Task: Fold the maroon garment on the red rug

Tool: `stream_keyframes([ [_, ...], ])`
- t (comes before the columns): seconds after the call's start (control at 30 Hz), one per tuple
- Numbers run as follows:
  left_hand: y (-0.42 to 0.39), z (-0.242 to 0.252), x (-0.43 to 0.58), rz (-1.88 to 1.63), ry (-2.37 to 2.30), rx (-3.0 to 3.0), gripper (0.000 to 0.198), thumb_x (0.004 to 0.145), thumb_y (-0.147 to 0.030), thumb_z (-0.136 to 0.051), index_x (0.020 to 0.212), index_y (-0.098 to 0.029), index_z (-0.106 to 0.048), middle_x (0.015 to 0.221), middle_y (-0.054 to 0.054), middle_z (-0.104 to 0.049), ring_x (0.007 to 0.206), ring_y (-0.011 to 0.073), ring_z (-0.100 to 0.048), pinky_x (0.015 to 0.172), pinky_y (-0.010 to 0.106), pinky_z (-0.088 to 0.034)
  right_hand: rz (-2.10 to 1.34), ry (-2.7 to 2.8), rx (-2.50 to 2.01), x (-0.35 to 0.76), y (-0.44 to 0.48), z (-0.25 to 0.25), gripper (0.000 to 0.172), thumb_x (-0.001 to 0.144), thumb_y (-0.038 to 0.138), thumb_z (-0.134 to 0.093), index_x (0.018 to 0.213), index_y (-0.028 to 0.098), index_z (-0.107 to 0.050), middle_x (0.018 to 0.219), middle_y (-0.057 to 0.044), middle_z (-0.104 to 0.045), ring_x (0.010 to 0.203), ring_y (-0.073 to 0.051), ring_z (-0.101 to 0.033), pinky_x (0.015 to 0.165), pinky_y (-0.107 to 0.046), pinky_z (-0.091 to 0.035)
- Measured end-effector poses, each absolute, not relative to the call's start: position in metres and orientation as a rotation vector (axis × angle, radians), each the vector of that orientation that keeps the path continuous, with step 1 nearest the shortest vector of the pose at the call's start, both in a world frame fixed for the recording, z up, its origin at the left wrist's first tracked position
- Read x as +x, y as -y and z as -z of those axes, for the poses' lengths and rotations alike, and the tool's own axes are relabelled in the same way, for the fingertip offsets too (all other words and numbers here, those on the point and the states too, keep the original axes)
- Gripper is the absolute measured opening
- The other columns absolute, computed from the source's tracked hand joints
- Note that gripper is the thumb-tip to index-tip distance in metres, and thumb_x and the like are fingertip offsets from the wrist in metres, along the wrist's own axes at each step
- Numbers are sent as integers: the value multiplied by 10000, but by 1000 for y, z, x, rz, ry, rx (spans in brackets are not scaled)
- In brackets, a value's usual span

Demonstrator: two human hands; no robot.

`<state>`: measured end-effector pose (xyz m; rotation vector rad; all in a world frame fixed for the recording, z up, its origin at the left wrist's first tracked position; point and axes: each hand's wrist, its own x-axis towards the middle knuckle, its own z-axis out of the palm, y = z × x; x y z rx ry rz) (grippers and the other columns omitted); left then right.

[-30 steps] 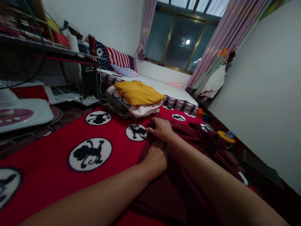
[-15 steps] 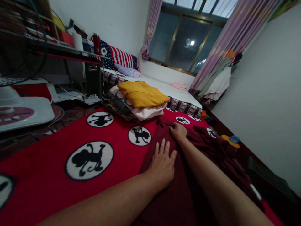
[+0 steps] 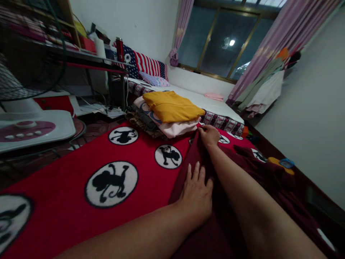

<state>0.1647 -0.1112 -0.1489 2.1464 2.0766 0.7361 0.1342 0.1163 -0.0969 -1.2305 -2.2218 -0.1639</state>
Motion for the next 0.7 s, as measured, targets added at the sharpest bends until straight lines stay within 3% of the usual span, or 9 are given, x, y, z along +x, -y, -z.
stream_keyframes([
  [0.13,111,152,164,-750,-2098,2095,553,893,-363,-447,1423,-207,-445,1556,170,-282,1456,400,-100,1144,655,-53,-153,2359,-1239,128,-130,109,281,828,401,-620,1014,237,-754,1039,-79,-737,973,-254,-662,785,-315,-466],
  [0.3,110,155,165,-758,-2182,2031,541,905,-387,-436,1431,-261,-444,1576,128,-257,1459,381,-125,1149,638,-49,-387,2238,-1176,169,-154,101,281,867,265,-517,964,155,-756,1007,-103,-737,955,-214,-661,833,-298,-474],
  [0.43,109,154,166,-755,-2188,2047,540,903,-372,-446,1431,-260,-449,1567,141,-273,1454,385,-146,1147,635,-53,-492,2238,-1325,244,-164,87,188,715,113,-623,845,116,-758,854,-100,-748,796,-204,-684,738,-290,-514],
  [0.57,108,155,167,-735,-2212,2058,542,904,-374,-449,1434,-261,-451,1562,143,-287,1448,394,-162,1145,635,-66,-807,2380,-1217,292,-151,92,212,651,170,-742,862,149,-752,861,-63,-751,758,-183,-681,717,-278,-524],
  [0.63,108,155,167,-721,-2222,2066,546,903,-378,-454,1437,-262,-447,1561,140,-290,1448,391,-168,1146,630,-76,-654,2443,-1174,298,-143,98,236,673,230,-753,900,165,-745,909,-60,-746,800,-184,-674,748,-285,-510],
  [0.7,108,155,167,-706,-2231,2071,546,910,-375,-446,1442,-253,-442,1560,145,-290,1448,384,-175,1148,622,-86,-279,2468,-1206,298,-136,100,191,696,258,-740,871,182,-745,898,-54,-739,821,-195,-666,769,-298,-493],
])
